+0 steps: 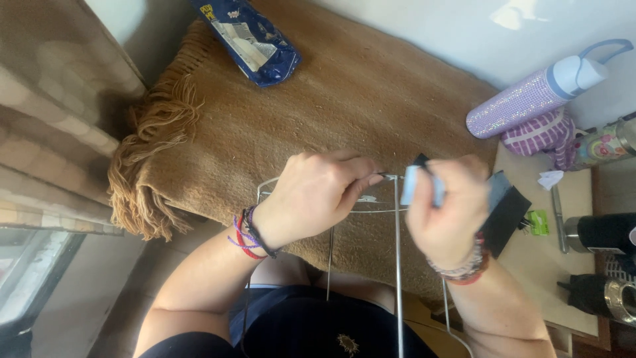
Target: Sanding the wires of a metal lampshade frame with a small piece of sandpaper to prepare the surface.
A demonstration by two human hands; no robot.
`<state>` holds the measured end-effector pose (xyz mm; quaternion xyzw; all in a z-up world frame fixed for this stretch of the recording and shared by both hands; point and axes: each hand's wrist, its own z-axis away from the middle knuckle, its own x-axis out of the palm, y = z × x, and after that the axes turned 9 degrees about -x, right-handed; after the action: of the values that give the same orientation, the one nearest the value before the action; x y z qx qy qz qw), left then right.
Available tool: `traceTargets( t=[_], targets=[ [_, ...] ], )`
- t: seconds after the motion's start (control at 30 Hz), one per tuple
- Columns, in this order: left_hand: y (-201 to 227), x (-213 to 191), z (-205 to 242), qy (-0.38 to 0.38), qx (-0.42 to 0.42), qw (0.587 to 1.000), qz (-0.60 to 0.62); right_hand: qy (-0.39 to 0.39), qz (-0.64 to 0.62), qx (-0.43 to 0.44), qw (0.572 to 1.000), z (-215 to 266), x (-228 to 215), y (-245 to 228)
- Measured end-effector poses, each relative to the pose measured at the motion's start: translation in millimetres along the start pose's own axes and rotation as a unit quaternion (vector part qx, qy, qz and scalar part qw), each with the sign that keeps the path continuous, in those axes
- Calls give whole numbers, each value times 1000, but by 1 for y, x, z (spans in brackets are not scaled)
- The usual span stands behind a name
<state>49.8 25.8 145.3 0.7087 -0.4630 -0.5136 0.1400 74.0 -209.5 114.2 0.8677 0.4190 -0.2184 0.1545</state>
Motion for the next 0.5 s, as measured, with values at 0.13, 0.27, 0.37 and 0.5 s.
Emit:
traceTargets(
  t=[0.13, 0.27, 0.37, 0.5],
  targets=[
    [4, 3, 1, -2, 11, 1000, 3, -18, 54, -53, 997, -13, 11, -6],
    [4, 1, -1, -1, 15, 1000, -1, -16, 30, -38, 999, -39, 9, 4],
    [0, 0, 3, 2, 5, 1000, -5, 2, 19, -8, 1000, -16, -7, 8],
    [4, -1, 3, -4, 10, 1000, 3, -26, 2, 4, 1000, -9, 10, -10]
  ],
)
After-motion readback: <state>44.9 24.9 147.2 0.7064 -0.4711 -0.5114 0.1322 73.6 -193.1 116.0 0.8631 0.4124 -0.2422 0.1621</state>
